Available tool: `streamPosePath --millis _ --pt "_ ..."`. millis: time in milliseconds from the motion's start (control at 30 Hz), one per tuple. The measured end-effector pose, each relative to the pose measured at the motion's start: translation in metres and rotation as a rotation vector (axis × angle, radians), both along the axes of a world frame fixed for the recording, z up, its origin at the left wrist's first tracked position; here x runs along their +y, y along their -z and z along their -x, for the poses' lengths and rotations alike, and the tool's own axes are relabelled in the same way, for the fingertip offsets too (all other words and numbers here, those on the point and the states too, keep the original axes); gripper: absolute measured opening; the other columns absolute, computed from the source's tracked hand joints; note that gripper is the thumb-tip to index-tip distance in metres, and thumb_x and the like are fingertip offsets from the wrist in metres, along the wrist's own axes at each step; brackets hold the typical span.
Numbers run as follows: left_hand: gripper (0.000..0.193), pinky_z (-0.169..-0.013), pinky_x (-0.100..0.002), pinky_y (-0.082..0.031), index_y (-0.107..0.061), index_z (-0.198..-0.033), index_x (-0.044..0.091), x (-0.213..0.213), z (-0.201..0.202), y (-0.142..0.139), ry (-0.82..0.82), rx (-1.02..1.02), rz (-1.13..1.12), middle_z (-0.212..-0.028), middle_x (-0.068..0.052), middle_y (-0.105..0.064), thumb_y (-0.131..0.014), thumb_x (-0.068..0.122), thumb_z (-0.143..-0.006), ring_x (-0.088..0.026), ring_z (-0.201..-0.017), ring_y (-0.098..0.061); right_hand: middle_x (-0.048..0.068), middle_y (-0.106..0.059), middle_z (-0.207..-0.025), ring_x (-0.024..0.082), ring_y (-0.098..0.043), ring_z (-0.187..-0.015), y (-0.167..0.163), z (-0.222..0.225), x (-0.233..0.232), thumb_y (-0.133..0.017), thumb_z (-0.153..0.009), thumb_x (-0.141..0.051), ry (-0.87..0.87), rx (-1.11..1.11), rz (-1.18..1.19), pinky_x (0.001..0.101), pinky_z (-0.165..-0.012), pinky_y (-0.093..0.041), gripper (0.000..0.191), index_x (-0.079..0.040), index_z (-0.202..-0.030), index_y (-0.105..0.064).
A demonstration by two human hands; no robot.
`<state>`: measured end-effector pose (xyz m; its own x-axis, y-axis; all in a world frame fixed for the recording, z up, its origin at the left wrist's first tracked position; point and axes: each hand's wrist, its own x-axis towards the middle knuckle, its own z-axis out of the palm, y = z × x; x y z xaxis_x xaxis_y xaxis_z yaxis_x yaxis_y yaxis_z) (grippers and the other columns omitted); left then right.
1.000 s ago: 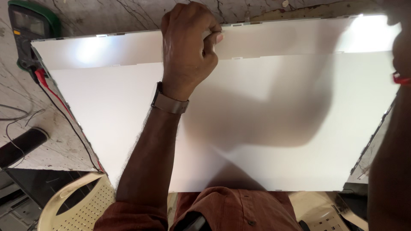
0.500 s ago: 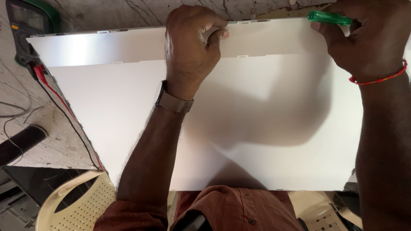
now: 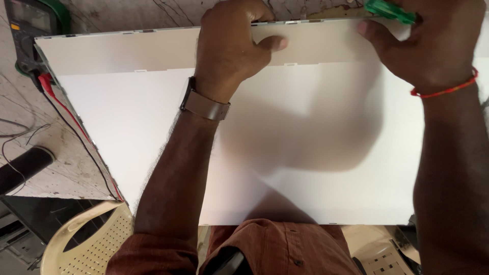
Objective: The person holds a large white rectangular diffuser panel, aligns it over an LED panel light frame on the workbench, and presses and clips its edges into the frame, working around the border to seat the panel. They lift and reposition the panel and the light frame while fitting it.
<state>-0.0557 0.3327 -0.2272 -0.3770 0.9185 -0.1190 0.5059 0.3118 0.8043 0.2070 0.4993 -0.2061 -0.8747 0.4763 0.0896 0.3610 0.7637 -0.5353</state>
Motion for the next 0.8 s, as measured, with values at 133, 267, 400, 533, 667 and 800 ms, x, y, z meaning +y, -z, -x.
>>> streamPosePath --millis 133,267,400,533,667,800 --pt "0.023 -0.077 -0.041 -0.048 -0.074 -0.084 0.012 0.005 -0.009 0.003 -0.017 0.110 -0.036 -0.081 0.001 -0.074 -0.092 0.025 -0.085 -0.022 -0.076 -0.068 0.006 -0.072 -0.093 0.020 -0.068 -0.078 0.010 0.030 -0.012 -0.088 -0.090 -0.019 -0.019 0.032 -0.216 0.0303 -0.070 -0.051 0.027 -0.003 -0.107 -0.072" --pt "0.019 -0.082 -0.043 -0.041 -0.074 -0.080 0.013 0.007 -0.015 0.003 -0.063 0.146 -0.075 -0.077 0.003 -0.073 -0.091 0.022 -0.081 -0.020 -0.074 -0.066 0.003 -0.072 -0.088 0.019 -0.068 -0.077 0.016 0.051 -0.023 -0.090 -0.091 -0.023 -0.014 0.038 -0.210 0.0303 -0.066 -0.051 0.025 -0.007 -0.103 -0.075" --pt "0.021 -0.080 -0.042 -0.040 -0.073 -0.075 0.014 0.008 -0.014 -0.002 -0.105 0.141 -0.043 -0.074 0.003 -0.072 -0.091 0.025 -0.076 -0.019 -0.071 -0.065 0.001 -0.071 -0.084 0.018 -0.067 -0.073 0.012 0.056 -0.028 -0.090 -0.091 -0.025 0.006 -0.023 -0.163 0.0307 -0.063 -0.050 0.024 -0.008 -0.099 -0.074" --pt "0.021 -0.084 -0.041 -0.040 -0.073 -0.075 0.015 0.010 -0.013 -0.006 -0.083 0.089 0.049 -0.068 0.003 -0.070 -0.092 0.025 -0.078 -0.018 -0.068 -0.064 0.000 -0.070 -0.082 0.018 -0.066 -0.073 0.007 0.057 -0.025 -0.090 -0.090 -0.028 -0.020 -0.056 -0.210 0.0298 -0.062 -0.049 0.026 -0.009 -0.096 -0.073" --pt "0.023 -0.085 -0.043 -0.038 -0.072 -0.074 0.014 0.011 -0.013 -0.007 -0.067 0.073 0.066 -0.069 0.004 -0.071 -0.092 0.025 -0.076 -0.018 -0.068 -0.064 0.001 -0.071 -0.084 0.019 -0.065 -0.074 0.005 0.055 -0.025 -0.092 -0.090 -0.029 -0.045 -0.061 -0.188 0.0306 -0.064 -0.049 0.027 -0.010 -0.098 -0.074" --pt "0.024 -0.084 -0.044 -0.037 -0.071 -0.075 0.012 0.010 -0.013 -0.007 -0.062 0.075 0.024 -0.072 0.004 -0.072 -0.092 0.022 -0.075 -0.019 -0.071 -0.064 0.002 -0.071 -0.086 0.020 -0.065 -0.076 0.003 0.054 -0.027 -0.094 -0.089 -0.031 -0.049 -0.051 -0.155 0.0319 -0.066 -0.049 0.031 -0.009 -0.100 -0.075"
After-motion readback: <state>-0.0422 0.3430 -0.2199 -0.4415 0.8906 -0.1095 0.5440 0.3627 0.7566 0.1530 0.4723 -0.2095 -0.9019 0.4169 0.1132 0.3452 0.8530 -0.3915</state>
